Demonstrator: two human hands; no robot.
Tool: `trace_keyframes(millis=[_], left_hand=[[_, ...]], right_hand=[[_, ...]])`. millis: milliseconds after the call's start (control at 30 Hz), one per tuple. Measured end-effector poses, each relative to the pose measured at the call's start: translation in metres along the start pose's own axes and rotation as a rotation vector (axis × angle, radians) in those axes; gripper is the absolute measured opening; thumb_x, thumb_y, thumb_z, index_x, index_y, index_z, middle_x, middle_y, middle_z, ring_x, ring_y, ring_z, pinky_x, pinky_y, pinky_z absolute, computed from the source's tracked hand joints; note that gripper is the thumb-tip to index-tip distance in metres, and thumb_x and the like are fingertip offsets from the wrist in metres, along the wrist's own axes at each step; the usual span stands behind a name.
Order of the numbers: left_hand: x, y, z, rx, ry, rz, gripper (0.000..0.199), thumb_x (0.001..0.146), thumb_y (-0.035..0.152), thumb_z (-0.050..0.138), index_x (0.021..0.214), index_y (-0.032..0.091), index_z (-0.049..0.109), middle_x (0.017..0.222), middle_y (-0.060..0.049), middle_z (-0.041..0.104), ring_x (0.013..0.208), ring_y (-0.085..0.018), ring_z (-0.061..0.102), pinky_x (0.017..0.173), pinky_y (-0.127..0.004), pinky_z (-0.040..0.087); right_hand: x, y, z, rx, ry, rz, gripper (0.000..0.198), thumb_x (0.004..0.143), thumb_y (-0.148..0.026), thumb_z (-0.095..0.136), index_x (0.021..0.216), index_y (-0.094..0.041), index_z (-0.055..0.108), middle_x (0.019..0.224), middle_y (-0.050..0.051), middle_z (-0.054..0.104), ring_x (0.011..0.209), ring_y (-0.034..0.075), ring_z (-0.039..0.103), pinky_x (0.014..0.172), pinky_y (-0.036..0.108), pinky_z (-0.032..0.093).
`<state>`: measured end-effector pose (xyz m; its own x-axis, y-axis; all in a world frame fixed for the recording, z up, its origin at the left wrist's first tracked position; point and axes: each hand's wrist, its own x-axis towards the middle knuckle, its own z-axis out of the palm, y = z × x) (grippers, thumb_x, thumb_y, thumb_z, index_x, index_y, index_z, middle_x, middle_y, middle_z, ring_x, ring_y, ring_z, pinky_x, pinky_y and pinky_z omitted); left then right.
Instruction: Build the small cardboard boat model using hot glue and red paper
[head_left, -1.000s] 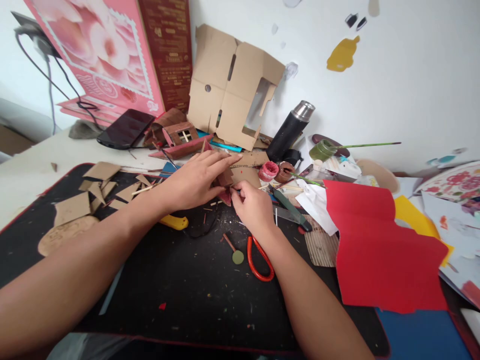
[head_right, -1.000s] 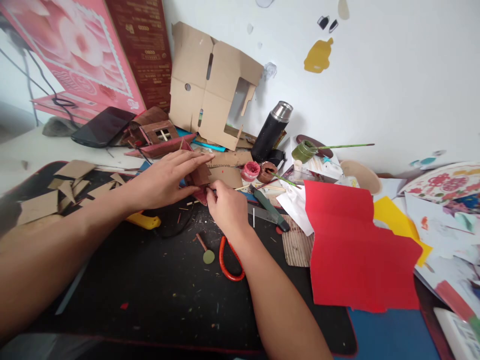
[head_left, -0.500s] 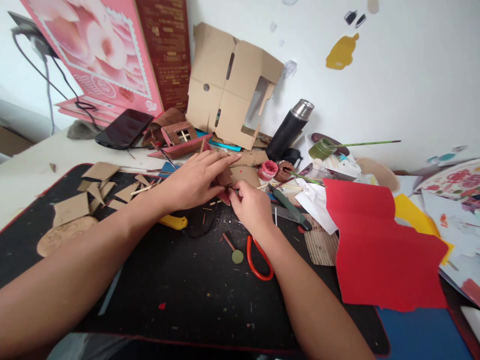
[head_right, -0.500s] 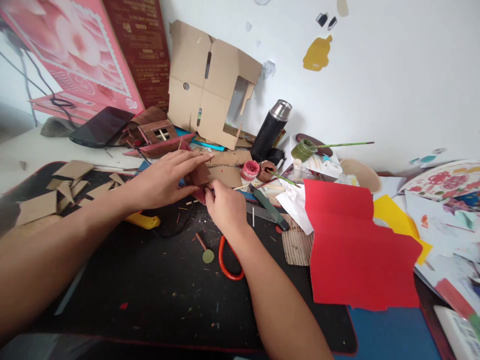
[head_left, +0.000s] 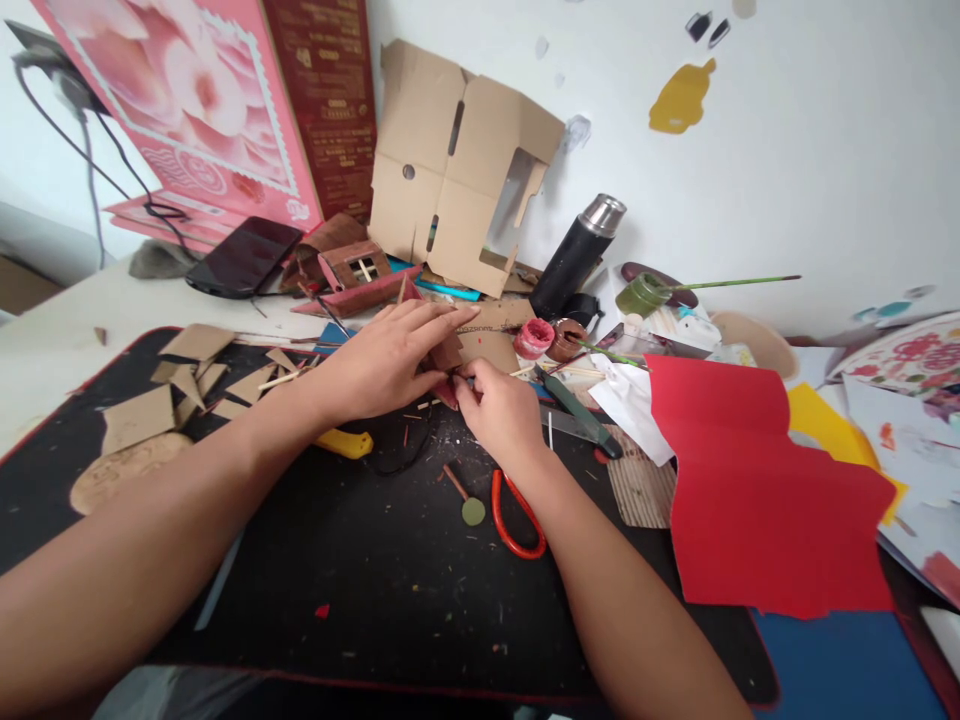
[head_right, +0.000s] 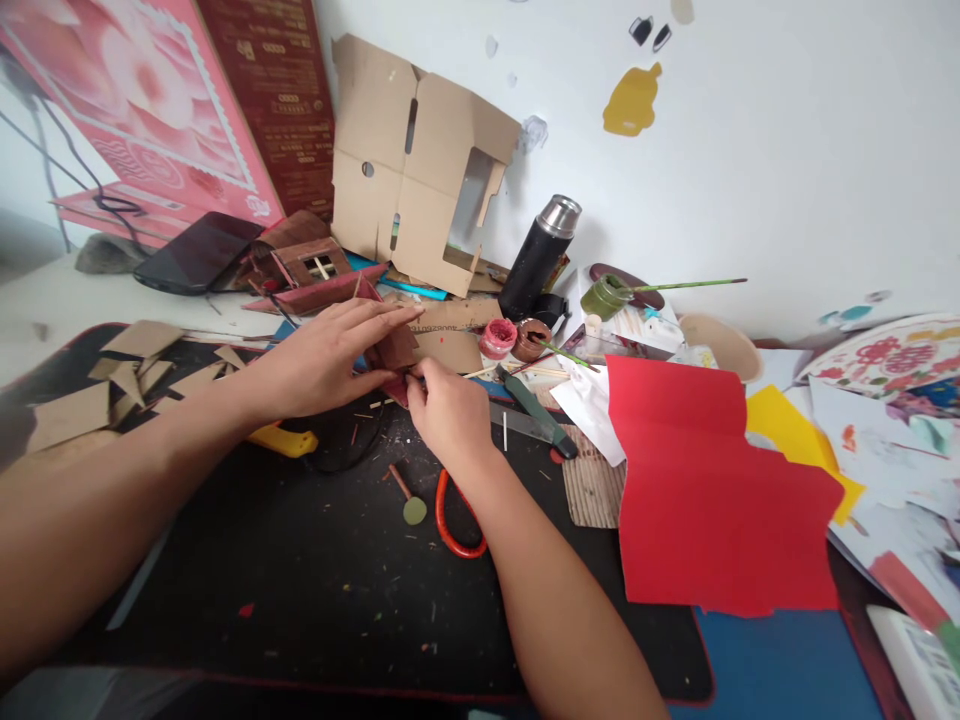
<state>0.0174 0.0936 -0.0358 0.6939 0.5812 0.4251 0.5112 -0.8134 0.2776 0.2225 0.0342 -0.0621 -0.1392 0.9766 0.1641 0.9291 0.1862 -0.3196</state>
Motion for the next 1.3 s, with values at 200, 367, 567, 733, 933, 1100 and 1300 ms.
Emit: trace_keyframes(millis=[200, 367, 567, 733, 933, 1100, 1300], left_hand=[[-0.0004, -0.0004, -0.0007, -0.006, -0.001, 0.005, 0.077, 0.101, 0.023, 0.063, 0.172, 0.024, 0.035, 0.155, -0.017, 0.061, 0.143, -0.036, 0.057, 0.122, -0.056, 0.043], [-0.0002, 0.0005, -0.0019, -0.005, -0.001, 0.007, 0.076, 0.101, 0.023, 0.062, 0.172, 0.023, 0.035, 0.155, -0.018, 0.062, 0.143, -0.037, 0.057, 0.122, -0.057, 0.043], [0.0, 0.0007, -0.0025, -0.007, -0.014, -0.008, 0.079, 0.1, 0.023, 0.062, 0.173, 0.026, 0.033, 0.155, -0.017, 0.062, 0.144, -0.037, 0.056, 0.123, -0.058, 0.043], [0.0003, 0.0011, -0.0029, 0.001, -0.013, 0.0, 0.073, 0.101, 0.024, 0.061, 0.17, 0.023, 0.037, 0.154, -0.018, 0.062, 0.144, -0.037, 0.057, 0.122, -0.058, 0.044], [-0.0005, -0.0003, -0.0008, -0.005, 0.0, 0.008, 0.074, 0.1, 0.022, 0.063, 0.17, 0.022, 0.038, 0.155, -0.019, 0.062, 0.143, -0.038, 0.057, 0.12, -0.058, 0.046], [-0.0006, -0.001, 0.0003, -0.007, 0.002, 0.002, 0.072, 0.101, 0.024, 0.063, 0.169, 0.023, 0.04, 0.156, -0.018, 0.061, 0.145, -0.038, 0.057, 0.119, -0.056, 0.047], [-0.0004, -0.0002, -0.0007, 0.003, -0.009, -0.001, 0.071, 0.103, 0.026, 0.061, 0.17, 0.025, 0.038, 0.155, -0.017, 0.062, 0.143, -0.036, 0.057, 0.119, -0.054, 0.046]], right_hand=[[-0.0004, 0.0012, -0.0009, 0.041, 0.011, -0.005, 0.019, 0.108, -0.033, 0.062, 0.111, -0.024, 0.078, 0.081, 0.002, 0.078, 0.073, 0.02, 0.069, 0.065, 0.031, 0.033], [-0.0003, 0.002, -0.0027, 0.081, 0.021, 0.0, 0.019, 0.107, -0.033, 0.064, 0.112, -0.024, 0.08, 0.079, 0.002, 0.077, 0.072, 0.02, 0.068, 0.065, 0.031, 0.034], [-0.0005, 0.0036, -0.0024, 0.104, 0.024, 0.007, 0.02, 0.107, -0.033, 0.064, 0.113, -0.024, 0.08, 0.079, 0.002, 0.077, 0.072, 0.02, 0.068, 0.066, 0.03, 0.036], [-0.0003, 0.0042, -0.0009, 0.109, 0.029, 0.01, 0.019, 0.107, -0.033, 0.063, 0.112, -0.025, 0.08, 0.079, 0.002, 0.077, 0.072, 0.02, 0.068, 0.065, 0.03, 0.034], [0.0002, 0.0042, -0.0007, 0.112, 0.023, 0.019, 0.017, 0.106, -0.03, 0.064, 0.109, -0.024, 0.08, 0.077, 0.001, 0.075, 0.07, 0.019, 0.066, 0.064, 0.03, 0.032], [0.0013, 0.0044, -0.002, 0.12, 0.018, 0.019, 0.015, 0.106, -0.03, 0.065, 0.108, -0.025, 0.08, 0.076, 0.0, 0.074, 0.069, 0.019, 0.065, 0.064, 0.03, 0.033], [0.002, 0.0038, -0.0019, 0.124, 0.011, 0.028, 0.014, 0.106, -0.031, 0.066, 0.108, -0.025, 0.079, 0.075, 0.0, 0.074, 0.069, 0.02, 0.066, 0.065, 0.03, 0.034]])
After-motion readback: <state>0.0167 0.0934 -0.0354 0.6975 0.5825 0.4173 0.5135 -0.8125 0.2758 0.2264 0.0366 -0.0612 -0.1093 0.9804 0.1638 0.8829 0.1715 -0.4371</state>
